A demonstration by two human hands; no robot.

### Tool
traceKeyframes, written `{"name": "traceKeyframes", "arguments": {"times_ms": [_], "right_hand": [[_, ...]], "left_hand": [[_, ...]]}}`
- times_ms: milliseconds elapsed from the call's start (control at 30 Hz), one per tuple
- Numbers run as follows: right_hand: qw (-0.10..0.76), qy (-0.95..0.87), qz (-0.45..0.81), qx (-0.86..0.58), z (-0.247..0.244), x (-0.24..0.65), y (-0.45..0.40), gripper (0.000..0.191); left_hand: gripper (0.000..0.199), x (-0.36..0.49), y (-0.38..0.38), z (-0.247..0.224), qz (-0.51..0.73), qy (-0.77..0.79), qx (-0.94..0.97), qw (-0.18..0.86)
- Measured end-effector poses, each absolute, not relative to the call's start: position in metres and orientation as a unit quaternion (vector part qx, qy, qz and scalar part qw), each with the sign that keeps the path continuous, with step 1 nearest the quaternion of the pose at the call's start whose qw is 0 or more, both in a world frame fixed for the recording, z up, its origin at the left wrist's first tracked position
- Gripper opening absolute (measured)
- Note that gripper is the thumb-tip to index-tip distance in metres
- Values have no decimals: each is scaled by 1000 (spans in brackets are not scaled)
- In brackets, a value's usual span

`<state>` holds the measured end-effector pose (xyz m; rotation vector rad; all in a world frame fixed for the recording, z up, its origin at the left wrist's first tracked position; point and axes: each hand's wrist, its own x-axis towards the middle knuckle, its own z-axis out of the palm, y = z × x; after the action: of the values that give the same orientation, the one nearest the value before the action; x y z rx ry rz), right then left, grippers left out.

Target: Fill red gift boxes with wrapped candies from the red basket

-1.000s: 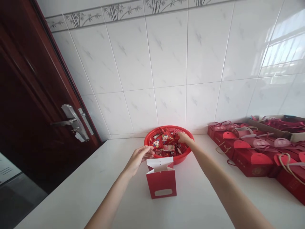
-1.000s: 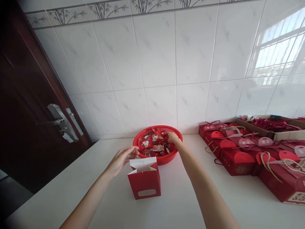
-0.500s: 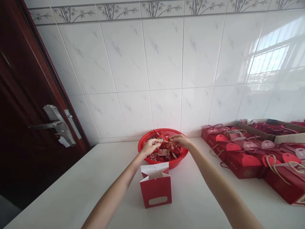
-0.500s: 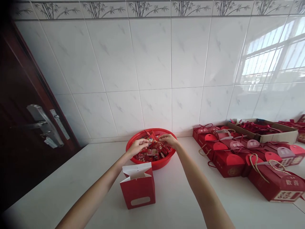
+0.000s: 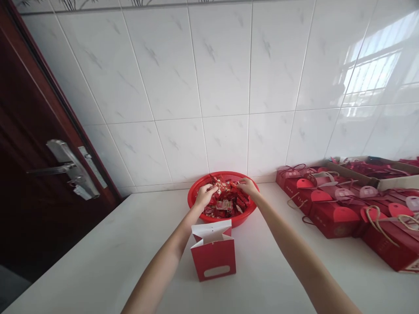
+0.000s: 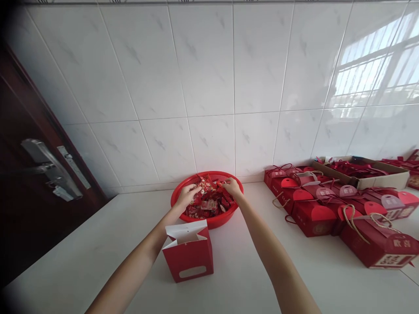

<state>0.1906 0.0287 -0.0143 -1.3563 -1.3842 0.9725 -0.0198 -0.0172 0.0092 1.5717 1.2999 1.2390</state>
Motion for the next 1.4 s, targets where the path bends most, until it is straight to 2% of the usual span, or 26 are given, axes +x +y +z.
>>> {"name": "traceKeyframes", "arguments": {"times_ms": [200, 267, 467, 533, 600, 767, 900, 1100, 1400], "right_hand": [[325, -652, 347, -591, -16, 186, 32, 79], [283, -676, 329, -596, -13, 187, 32, 87], [191, -736, 268, -591, -4, 184, 31, 92], [177, -751, 245, -587, -3, 181, 30, 86], [170, -766, 223, -579, -3, 180, 29, 72], [185, -792, 191, -550, -8, 180, 28, 31], [223, -803, 220, -506, -10, 180, 28, 4], [323, -786, 296, -436, -4, 176, 26, 31], [386, -748, 369, -394, 2, 178, 14, 44]], "left_hand": [[24, -20, -18, 10, 500, 522, 591, 359], [23, -20, -18, 10, 501, 523, 589, 358], [20, -19, -15, 8, 515, 515, 583, 360], [22, -18, -14, 8, 520, 509, 581, 364], [26, -18, -13, 7, 525, 504, 579, 369], [30, -18, -13, 6, 534, 493, 574, 377], [30, -19, -13, 5, 542, 488, 569, 381], [28, -20, -11, 3, 567, 484, 546, 381], [22, -22, -4, 0, 606, 482, 487, 404]]}}
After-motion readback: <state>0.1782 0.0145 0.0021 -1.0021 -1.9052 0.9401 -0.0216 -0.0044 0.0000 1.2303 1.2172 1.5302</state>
